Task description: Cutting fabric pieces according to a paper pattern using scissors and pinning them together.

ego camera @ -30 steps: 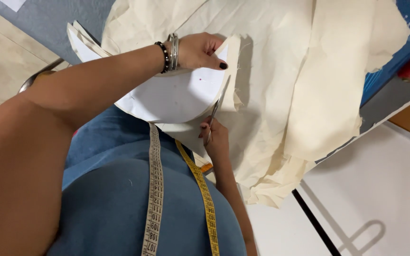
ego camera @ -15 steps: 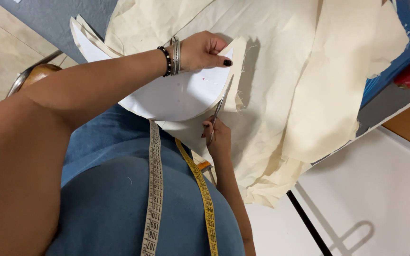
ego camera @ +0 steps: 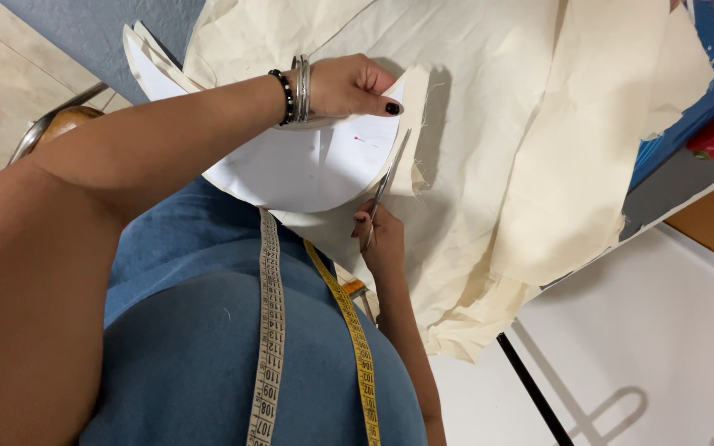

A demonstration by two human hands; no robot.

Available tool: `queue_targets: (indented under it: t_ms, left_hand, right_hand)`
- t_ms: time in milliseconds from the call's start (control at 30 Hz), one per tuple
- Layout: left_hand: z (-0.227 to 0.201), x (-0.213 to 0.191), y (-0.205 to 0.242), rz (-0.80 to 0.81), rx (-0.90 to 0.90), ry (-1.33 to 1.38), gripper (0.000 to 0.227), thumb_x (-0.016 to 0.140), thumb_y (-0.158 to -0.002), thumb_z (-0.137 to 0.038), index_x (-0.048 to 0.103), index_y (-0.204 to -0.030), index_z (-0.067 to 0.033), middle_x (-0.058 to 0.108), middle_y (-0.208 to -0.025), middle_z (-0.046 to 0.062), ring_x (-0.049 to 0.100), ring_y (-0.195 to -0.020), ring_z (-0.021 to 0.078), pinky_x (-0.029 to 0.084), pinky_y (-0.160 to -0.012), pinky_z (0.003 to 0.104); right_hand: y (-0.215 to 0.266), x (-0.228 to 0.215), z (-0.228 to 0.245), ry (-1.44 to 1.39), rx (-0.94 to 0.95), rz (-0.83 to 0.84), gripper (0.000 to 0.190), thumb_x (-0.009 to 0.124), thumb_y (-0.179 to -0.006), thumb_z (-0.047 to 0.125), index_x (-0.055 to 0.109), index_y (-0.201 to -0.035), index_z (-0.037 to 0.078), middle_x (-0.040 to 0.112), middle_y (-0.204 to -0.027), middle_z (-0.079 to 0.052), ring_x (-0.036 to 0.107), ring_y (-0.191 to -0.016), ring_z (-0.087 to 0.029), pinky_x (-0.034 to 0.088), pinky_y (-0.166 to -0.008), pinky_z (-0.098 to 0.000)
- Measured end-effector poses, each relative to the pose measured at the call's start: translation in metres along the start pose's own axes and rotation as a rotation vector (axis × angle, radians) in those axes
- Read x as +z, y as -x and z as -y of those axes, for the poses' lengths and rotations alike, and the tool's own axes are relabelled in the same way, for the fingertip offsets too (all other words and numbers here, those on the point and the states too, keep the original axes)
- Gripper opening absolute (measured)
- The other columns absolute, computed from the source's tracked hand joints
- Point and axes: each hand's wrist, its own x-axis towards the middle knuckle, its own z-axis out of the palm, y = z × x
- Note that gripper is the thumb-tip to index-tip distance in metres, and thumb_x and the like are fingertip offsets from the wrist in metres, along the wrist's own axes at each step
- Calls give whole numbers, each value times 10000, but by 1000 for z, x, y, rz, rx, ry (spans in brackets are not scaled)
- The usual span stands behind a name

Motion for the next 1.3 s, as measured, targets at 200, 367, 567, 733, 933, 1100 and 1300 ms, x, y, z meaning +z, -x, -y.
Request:
queue_targets:
  t_ms: [200, 367, 567, 733, 933, 1100, 1300]
  left_hand:
    - [-13, 5, 5, -35, -85, 10, 419, 685, -1051, -285, 500, -688, -190, 318, -539, -124, 265, -478, 32, 214, -464, 210]
    - [-15, 11, 6, -81, -81, 73, 392, 737, -1010, -282, 513, -706, -179, 408, -572, -113, 334, -490, 22, 259, -450, 189]
    - [-6, 15, 5, -153, -67, -21, 456, 723, -1046, -239, 474, -671, -168, 376, -548, -91, 326, -475, 42, 281, -450, 203]
    - [-3, 15, 5, -168, -37, -32, 494, 722, -1052, -209, 419, -663, -167, 370, -565, -86, 323, -504, 43, 283, -480, 205]
    - [0, 16, 4, -182, -70, -22, 435, 732, -1042, -200, 494, -681, -158, 402, -567, -87, 346, -498, 42, 308, -460, 204]
    - [-3, 17, 5, -138, -29, 67, 100, 693, -1023, -191, 725, -958, -121, 483, -599, -100, 354, -486, 25, 259, -426, 197]
    - [-1, 15, 6, -167, -26, -20, 440, 729, -1035, -195, 469, -682, -165, 408, -576, -92, 359, -507, 43, 315, -475, 205]
  right_hand:
    - [-1, -1, -1, 49, 9, 11, 646, 357, -976, 699, 598, -831, 117, 618, -703, 3, 679, -584, -139, 498, -593, -293]
    - [0, -1, 1, 33, 5, 7, 555, 401, -1021, 584, 609, -827, 107, 626, -694, -13, 630, -582, -146, 492, -620, -309]
    - [1, 0, -3, 59, -23, -1, 536, 394, -1045, 533, 625, -849, 91, 632, -626, -23, 620, -563, -158, 493, -637, -317]
    - [1, 2, -14, 105, -13, -7, 488, 410, -1057, 472, 620, -836, 91, 633, -618, -21, 624, -556, -175, 500, -642, -329]
    - [3, 2, -26, 164, -35, -11, 458, 431, -1065, 433, 642, -844, 91, 639, -575, -20, 658, -532, -173, 535, -649, -313]
    - [2, 0, -34, 114, -74, -14, 456, 436, -1071, 427, 662, -869, 86, 640, -569, -15, 653, -518, -153, 537, -626, -299]
    - [-15, -15, -6, 116, -130, -1, 345, 483, -1059, 342, 603, -853, 93, 644, -652, -27, 664, -561, -164, 528, -619, -301]
